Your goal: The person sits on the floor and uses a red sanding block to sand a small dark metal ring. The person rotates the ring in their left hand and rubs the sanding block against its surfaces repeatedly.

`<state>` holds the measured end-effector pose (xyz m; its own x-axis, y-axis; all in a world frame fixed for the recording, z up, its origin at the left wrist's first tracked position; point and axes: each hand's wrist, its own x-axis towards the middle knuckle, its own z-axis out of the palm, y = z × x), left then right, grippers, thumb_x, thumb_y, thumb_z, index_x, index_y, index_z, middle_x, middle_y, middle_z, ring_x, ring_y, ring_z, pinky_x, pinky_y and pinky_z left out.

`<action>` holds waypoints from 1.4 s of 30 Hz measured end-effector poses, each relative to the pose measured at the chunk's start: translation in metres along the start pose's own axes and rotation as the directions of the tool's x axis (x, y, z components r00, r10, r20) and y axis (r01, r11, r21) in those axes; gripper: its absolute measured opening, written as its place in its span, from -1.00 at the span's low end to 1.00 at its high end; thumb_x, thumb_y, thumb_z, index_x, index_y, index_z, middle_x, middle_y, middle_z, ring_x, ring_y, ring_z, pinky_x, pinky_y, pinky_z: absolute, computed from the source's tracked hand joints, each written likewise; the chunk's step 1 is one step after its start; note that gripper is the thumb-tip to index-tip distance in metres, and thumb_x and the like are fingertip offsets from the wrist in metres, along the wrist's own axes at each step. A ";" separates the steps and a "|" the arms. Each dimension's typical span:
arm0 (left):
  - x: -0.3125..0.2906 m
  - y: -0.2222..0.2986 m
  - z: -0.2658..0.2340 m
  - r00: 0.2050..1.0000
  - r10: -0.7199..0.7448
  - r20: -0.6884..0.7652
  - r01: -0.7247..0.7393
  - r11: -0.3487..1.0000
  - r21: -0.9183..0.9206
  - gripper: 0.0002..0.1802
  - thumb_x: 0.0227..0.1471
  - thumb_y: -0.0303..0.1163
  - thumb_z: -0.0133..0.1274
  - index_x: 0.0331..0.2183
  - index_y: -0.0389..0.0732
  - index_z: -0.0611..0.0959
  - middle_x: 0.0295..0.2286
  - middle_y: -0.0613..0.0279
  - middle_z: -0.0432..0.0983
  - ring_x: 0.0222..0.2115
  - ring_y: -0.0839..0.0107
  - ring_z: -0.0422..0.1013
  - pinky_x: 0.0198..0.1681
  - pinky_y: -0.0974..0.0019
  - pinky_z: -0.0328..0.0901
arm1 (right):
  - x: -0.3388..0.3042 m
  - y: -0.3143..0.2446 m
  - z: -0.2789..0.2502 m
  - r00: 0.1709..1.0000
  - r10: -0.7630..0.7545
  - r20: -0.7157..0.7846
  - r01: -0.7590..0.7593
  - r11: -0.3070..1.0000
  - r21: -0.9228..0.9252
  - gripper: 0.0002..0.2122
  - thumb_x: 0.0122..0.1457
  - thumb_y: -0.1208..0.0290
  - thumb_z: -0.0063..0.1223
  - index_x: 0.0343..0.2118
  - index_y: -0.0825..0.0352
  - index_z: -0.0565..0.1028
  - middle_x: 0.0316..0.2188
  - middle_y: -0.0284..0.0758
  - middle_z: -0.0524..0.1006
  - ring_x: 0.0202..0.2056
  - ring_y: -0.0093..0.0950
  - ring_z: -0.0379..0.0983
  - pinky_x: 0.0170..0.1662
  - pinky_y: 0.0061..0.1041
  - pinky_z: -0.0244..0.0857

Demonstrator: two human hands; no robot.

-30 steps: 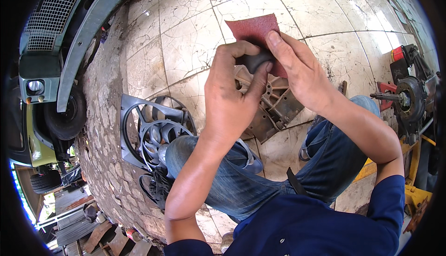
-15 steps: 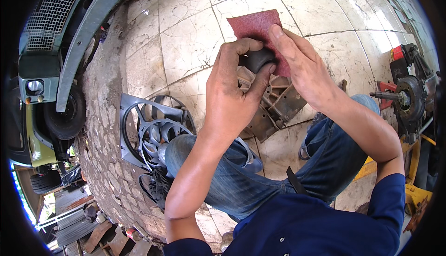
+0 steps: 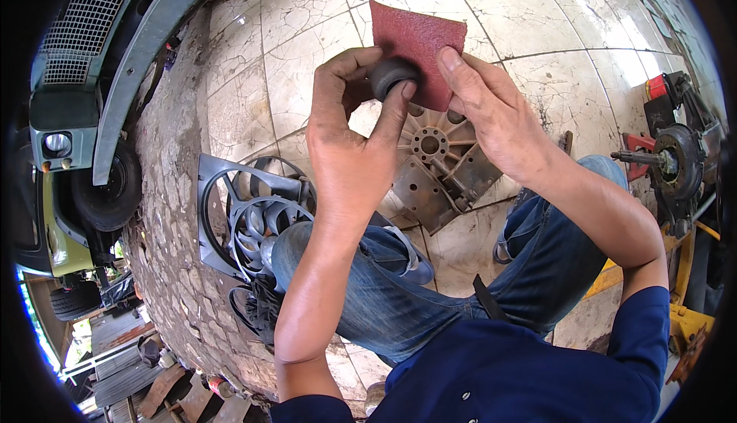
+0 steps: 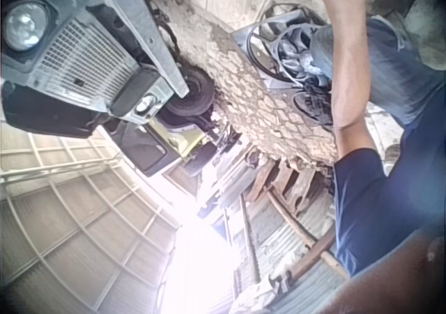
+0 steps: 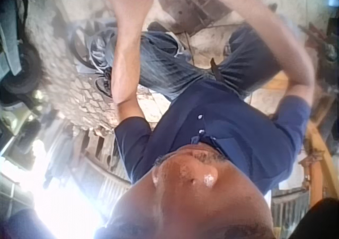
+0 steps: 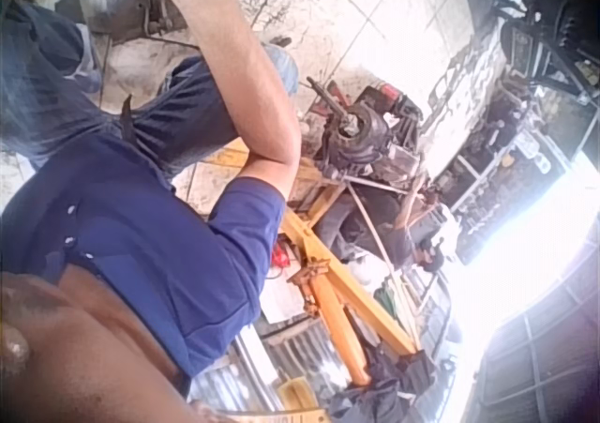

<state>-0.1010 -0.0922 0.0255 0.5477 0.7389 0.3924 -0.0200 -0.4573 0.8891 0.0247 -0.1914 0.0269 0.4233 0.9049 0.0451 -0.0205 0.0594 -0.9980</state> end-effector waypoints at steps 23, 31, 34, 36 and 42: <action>0.002 -0.004 -0.001 1.000 0.013 -0.012 -0.014 0.988 -0.152 -0.64 -0.01 -0.65 0.21 -0.13 -0.36 0.50 -0.23 0.12 0.50 -0.19 0.42 0.49 -0.10 0.38 0.41 | -0.002 -0.004 0.002 0.991 -0.093 0.095 0.107 0.983 -0.152 -0.59 0.40 0.15 -0.20 -0.05 0.48 0.44 -0.66 -0.42 0.31 -0.61 -0.68 0.22 -0.53 -0.56 0.17; 0.003 -0.004 -0.005 0.996 0.093 -0.013 -0.090 0.987 0.134 -0.66 -0.05 -0.59 0.26 -0.18 -0.32 0.55 -0.30 0.16 0.52 -0.25 0.39 0.49 -0.12 0.35 0.38 | -0.001 0.000 -0.002 0.994 -0.001 0.111 0.017 0.990 -0.142 -0.64 0.42 0.23 -0.23 -0.03 0.46 0.44 -0.69 -0.47 0.27 -0.61 -0.72 0.18 -0.56 -0.58 0.12; 0.004 -0.004 -0.004 0.999 0.053 -0.005 -0.052 0.986 0.157 -0.67 -0.06 -0.56 0.27 -0.20 -0.31 0.56 -0.33 0.14 0.54 -0.28 0.38 0.49 -0.14 0.33 0.36 | 0.000 0.003 -0.002 0.995 -0.042 0.095 0.057 0.986 -0.159 -0.64 0.42 0.23 -0.23 -0.01 0.46 0.44 -0.68 -0.46 0.28 -0.60 -0.71 0.18 -0.54 -0.58 0.11; 0.002 -0.004 -0.003 0.999 0.034 -0.002 -0.033 0.986 0.160 -0.68 -0.06 -0.55 0.27 -0.21 -0.31 0.56 -0.34 0.14 0.55 -0.29 0.37 0.49 -0.15 0.32 0.35 | 0.000 0.003 0.000 0.995 -0.074 0.074 0.086 0.981 -0.175 -0.63 0.41 0.23 -0.23 0.00 0.46 0.43 -0.66 -0.45 0.28 -0.58 -0.70 0.19 -0.53 -0.57 0.12; 0.003 -0.006 -0.007 0.996 0.084 -0.006 -0.081 0.974 0.211 -0.68 -0.10 -0.56 0.29 -0.25 -0.31 0.56 -0.35 0.13 0.55 -0.30 0.32 0.49 -0.16 0.30 0.36 | 0.000 0.006 0.005 0.976 -0.213 0.050 0.219 0.958 -0.184 -0.63 0.41 0.22 -0.23 0.03 0.45 0.41 -0.62 -0.44 0.29 -0.54 -0.66 0.18 -0.49 -0.53 0.14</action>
<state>-0.1048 -0.0844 0.0228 0.5389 0.7007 0.4675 0.1125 -0.6098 0.7845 0.0199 -0.1894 0.0213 0.3717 0.8915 0.2589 0.2395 0.1773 -0.9546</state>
